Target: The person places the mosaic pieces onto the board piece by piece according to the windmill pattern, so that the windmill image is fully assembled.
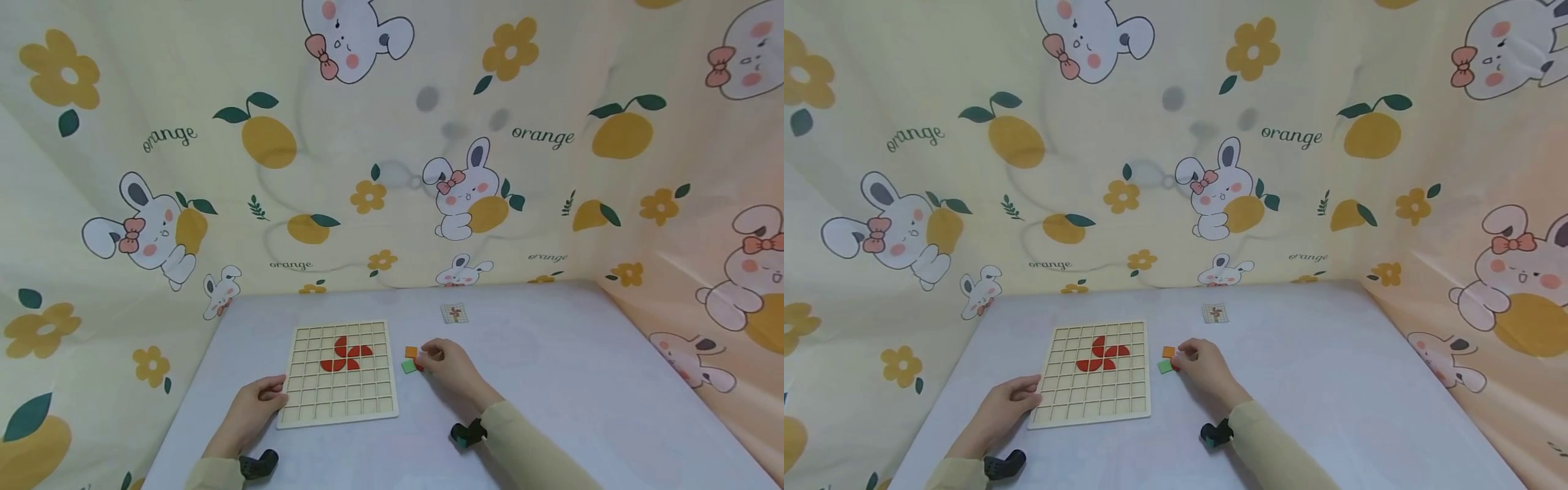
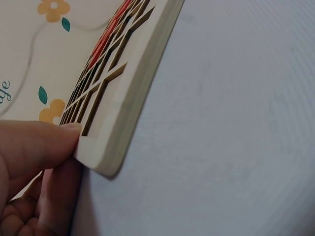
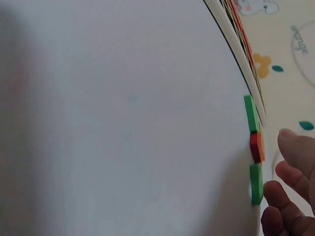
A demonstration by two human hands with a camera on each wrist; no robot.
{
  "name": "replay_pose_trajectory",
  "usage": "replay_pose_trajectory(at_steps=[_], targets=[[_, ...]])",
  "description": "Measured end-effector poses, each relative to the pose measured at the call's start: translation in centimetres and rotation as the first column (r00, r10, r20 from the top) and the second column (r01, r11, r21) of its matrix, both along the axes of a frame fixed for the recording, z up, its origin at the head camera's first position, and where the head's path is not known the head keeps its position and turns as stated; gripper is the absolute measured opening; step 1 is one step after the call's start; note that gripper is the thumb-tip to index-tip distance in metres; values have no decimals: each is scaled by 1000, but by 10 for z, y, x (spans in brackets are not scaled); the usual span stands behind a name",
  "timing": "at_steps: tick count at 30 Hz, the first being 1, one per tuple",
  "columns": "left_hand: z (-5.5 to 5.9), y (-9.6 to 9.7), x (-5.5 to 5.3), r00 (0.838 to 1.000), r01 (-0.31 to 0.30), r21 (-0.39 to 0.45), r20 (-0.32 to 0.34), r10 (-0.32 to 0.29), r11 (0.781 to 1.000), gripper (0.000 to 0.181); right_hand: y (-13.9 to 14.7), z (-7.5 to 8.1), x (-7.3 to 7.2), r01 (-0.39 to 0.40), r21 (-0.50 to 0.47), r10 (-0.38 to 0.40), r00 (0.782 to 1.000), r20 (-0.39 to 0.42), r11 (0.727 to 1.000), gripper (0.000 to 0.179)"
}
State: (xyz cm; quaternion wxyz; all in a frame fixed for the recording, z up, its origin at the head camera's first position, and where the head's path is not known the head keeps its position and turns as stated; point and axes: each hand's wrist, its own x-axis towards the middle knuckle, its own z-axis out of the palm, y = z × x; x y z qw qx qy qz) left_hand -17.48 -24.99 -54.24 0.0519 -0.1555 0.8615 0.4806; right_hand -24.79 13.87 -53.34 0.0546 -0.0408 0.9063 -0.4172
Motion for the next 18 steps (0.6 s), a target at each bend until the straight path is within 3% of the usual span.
replay_pose_trajectory(at_steps=[11, 18], targets=[[2, 0, 1, 1000, -2, 15, 17, 2, 1000, 44, 13, -6, 2, -41, -56, 44, 998, 48, 998, 25], [4, 0, 1, 1000, 10, 12, 7, -10, 1000, 44, 10, -11, -2, -35, -9, 35, 999, 32, 999, 21]])
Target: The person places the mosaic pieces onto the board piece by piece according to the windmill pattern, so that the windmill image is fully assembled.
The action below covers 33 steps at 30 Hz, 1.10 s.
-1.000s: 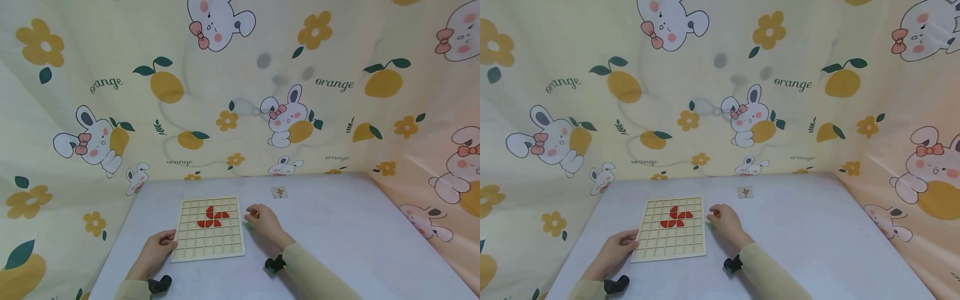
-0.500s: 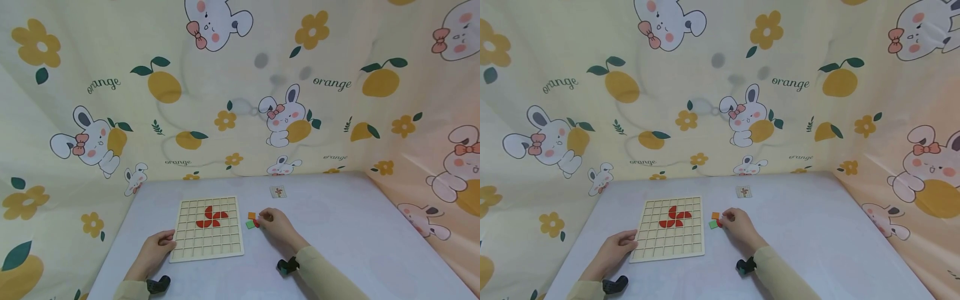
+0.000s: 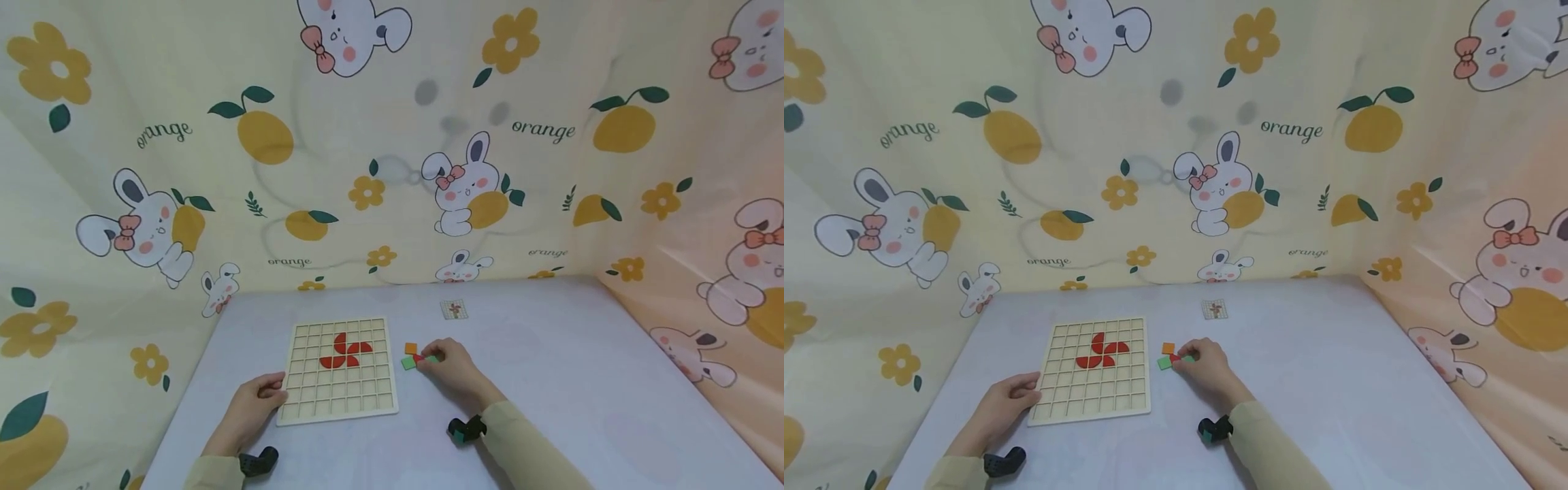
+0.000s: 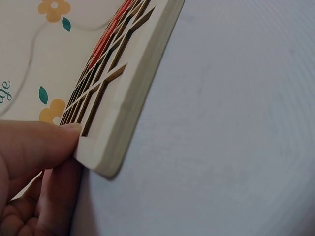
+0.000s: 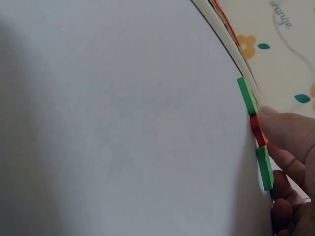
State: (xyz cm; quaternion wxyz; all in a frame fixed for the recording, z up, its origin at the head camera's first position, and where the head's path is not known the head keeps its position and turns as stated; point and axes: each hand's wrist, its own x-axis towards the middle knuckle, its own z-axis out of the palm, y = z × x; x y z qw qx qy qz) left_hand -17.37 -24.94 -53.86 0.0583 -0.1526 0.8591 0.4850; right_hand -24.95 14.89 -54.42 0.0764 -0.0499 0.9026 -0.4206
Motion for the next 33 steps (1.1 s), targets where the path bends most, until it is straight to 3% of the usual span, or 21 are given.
replay_pose_trajectory(at_steps=[7, 21, 33], targets=[[1, 0, 0, 1000, 5, -8, -6, -5, 1000, 44, -5, -4, -2, 45, 45, -45, 999, -6, 998, 19], [-2, 0, 0, 1000, 3, -17, -17, -3, 1000, 44, -11, 3, 2, 43, 115, -41, 999, -20, 992, 15], [-3, 0, -2, 1000, -10, -41, -13, 9, 999, 45, -9, -2, -1, 47, 85, -47, 999, -1, 995, 18]])
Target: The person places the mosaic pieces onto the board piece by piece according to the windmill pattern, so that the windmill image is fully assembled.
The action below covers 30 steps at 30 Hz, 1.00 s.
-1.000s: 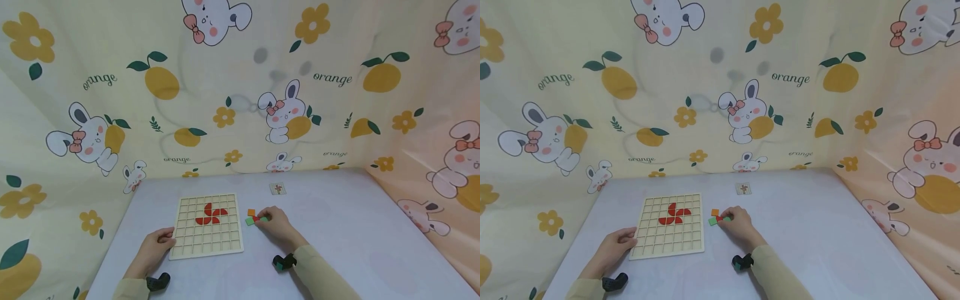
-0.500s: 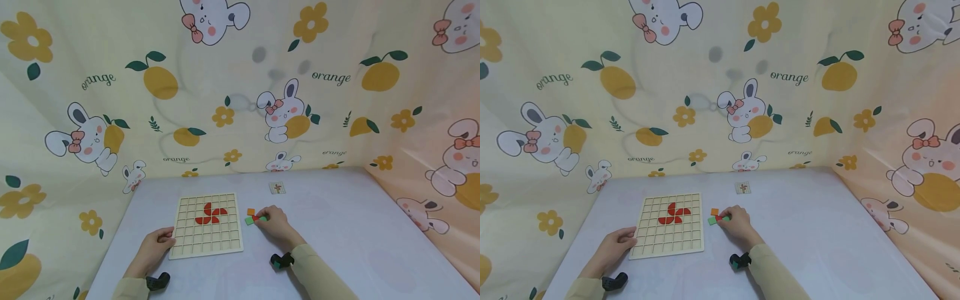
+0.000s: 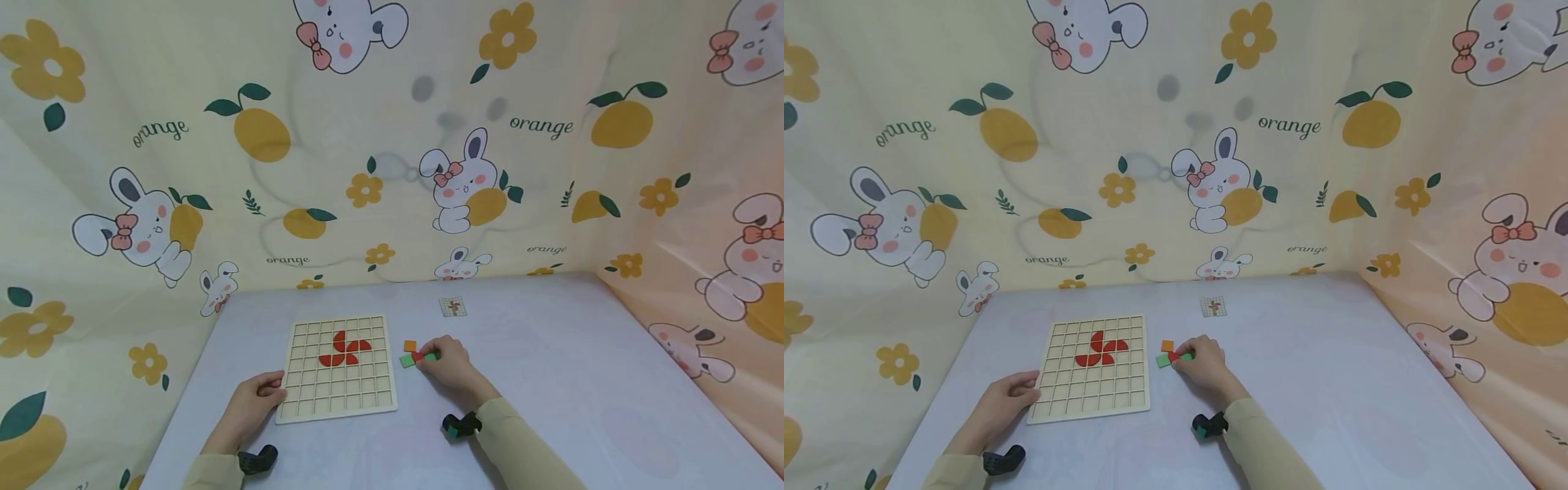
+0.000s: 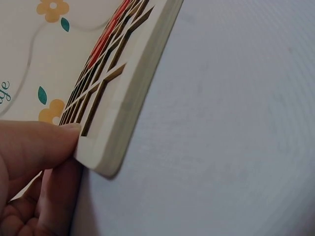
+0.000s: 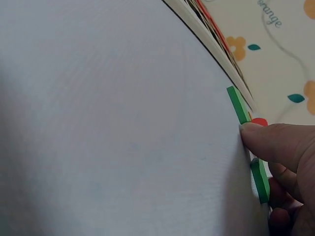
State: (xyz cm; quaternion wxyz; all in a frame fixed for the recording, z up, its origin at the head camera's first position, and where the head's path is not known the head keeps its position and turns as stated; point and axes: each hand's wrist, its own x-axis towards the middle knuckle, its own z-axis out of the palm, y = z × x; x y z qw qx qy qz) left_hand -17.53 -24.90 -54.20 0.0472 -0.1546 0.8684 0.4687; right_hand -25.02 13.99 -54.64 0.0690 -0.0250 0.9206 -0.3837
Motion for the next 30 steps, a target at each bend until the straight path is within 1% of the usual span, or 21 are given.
replay_pose_trajectory(at_steps=[4, 10, 15, 17, 20, 24, 27, 30], targets=[[0, 0, 0, 1000, 0, 1, 0, 0, 1000, 45, 2, -1, 0, 9, -19, -9, 1000, 15, 1000, 19], [0, 1, 0, 1000, 9, 0, -8, -9, 1000, 44, 3, 1, 1, 28, -56, -25, 998, 53, 998, 21], [2, 2, 0, 1000, 6, 0, -1, -6, 1000, 44, 9, 2, 1, 10, -119, 0, 997, 80, 993, 22], [3, 2, 1, 1000, 4, 0, 3, -4, 1000, 44, 12, 1, 0, -11, -159, 26, 996, 90, 987, 23], [4, 3, 2, 1000, 3, 2, 5, -3, 1000, 44, 17, 2, -2, -23, -232, 52, 992, 117, 972, 25], [2, 2, 2, 1000, 4, 4, 0, -4, 1000, 44, 19, 6, -4, -7, -320, 53, 989, 136, 948, 27], [1, 1, 1, 1000, 3, 5, -3, -3, 1000, 45, 19, 6, -6, 4, -357, 47, 990, 132, 934, 25], [0, 1, 1, 1000, 2, 5, -2, -2, 1000, 45, 18, 6, -7, 10, -361, 37, 992, 123, 933, 23]])
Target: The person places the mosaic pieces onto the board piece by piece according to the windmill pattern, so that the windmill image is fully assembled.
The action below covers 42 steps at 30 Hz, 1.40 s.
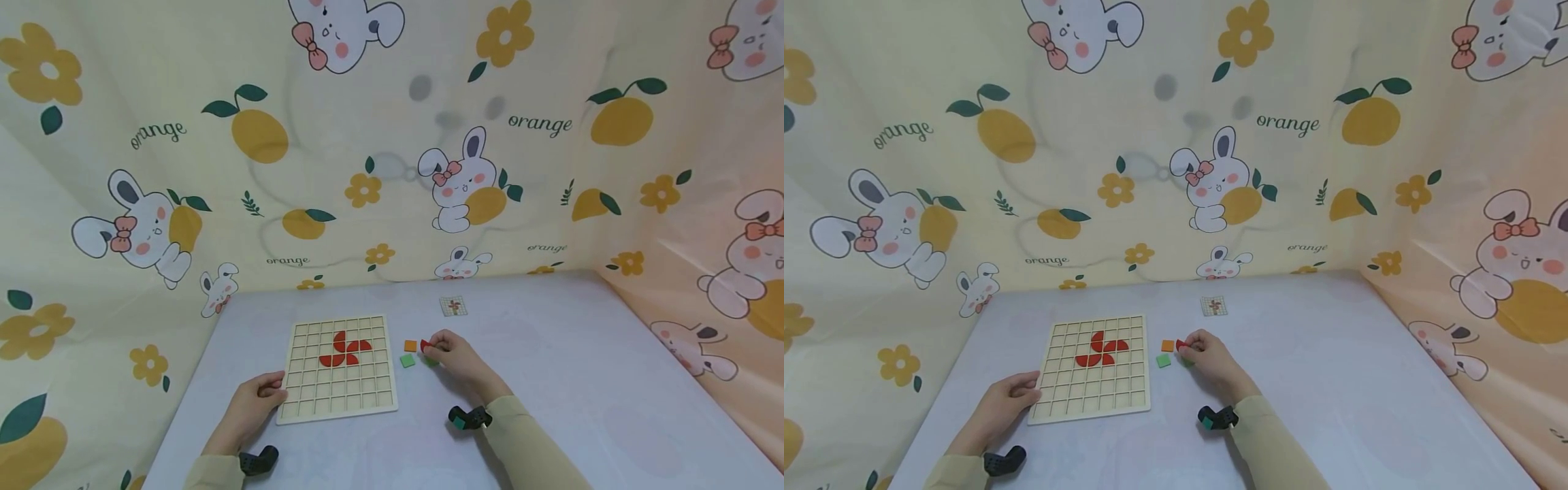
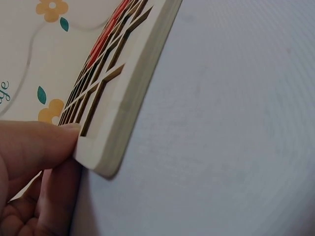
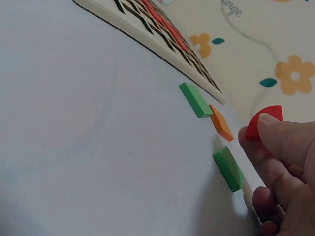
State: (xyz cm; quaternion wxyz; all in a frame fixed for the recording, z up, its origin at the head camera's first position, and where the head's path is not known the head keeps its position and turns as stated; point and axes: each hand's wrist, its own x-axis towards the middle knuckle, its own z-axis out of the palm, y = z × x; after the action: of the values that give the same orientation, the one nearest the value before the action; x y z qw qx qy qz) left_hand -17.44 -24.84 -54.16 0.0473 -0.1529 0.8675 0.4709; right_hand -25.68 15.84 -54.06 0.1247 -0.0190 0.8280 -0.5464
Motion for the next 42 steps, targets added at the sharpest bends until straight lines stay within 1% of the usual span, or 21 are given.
replay_pose_trajectory(at_steps=[8, 14, 20, 24, 27, 30, 33, 36, 38, 40, 42], targets=[[0, -1, 0, 1000, -1, 1, 4, 1, 1000, 45, -1, -1, -2, 40, 7, -40, 999, 15, 999, 23], [0, -1, 0, 1000, 1, 0, -3, -1, 1000, 45, -3, 0, 0, 66, -4, -66, 998, 17, 998, 22], [-2, -3, -1, 1000, -4, 28, 0, 4, 1000, 45, -8, -1, 1, 67, 18, -66, 997, -31, 998, 19], [-4, -4, -2, 1000, -6, 23, -3, 6, 1000, 45, -18, 3, 2, 60, 39, -57, 995, -76, 997, 19], [-3, -3, -4, 1000, -7, 20, -8, 7, 1000, 45, -34, 13, 5, 27, 102, -14, 993, -121, 994, 16], [-2, -3, -5, 1000, -7, 19, -11, 8, 1000, 45, -57, 23, 8, -35, 183, 65, 985, -158, 983, 14], [0, -3, -4, 1000, -9, 20, -5, 9, 1000, 45, -81, 30, 12, -117, 242, 159, 973, -165, 963, 14], [1, -3, -3, 1000, -6, 12, -4, 6, 1000, 46, -102, 30, 15, -193, 282, 249, 952, -178, 940, 14], [1, -3, -2, 1000, -6, 8, -6, 6, 1000, 46, -114, 28, 17, -224, 303, 291, 937, -195, 926, 14], [1, -2, -2, 1000, -8, 6, -8, 8, 1000, 46, -124, 25, 18, -241, 325, 318, 924, -210, 915, 12], [1, -1, -2, 1000, -12, 8, -7, 12, 1000, 45, -131, 23, 20, -246, 332, 326, 921, -212, 911, 10]])
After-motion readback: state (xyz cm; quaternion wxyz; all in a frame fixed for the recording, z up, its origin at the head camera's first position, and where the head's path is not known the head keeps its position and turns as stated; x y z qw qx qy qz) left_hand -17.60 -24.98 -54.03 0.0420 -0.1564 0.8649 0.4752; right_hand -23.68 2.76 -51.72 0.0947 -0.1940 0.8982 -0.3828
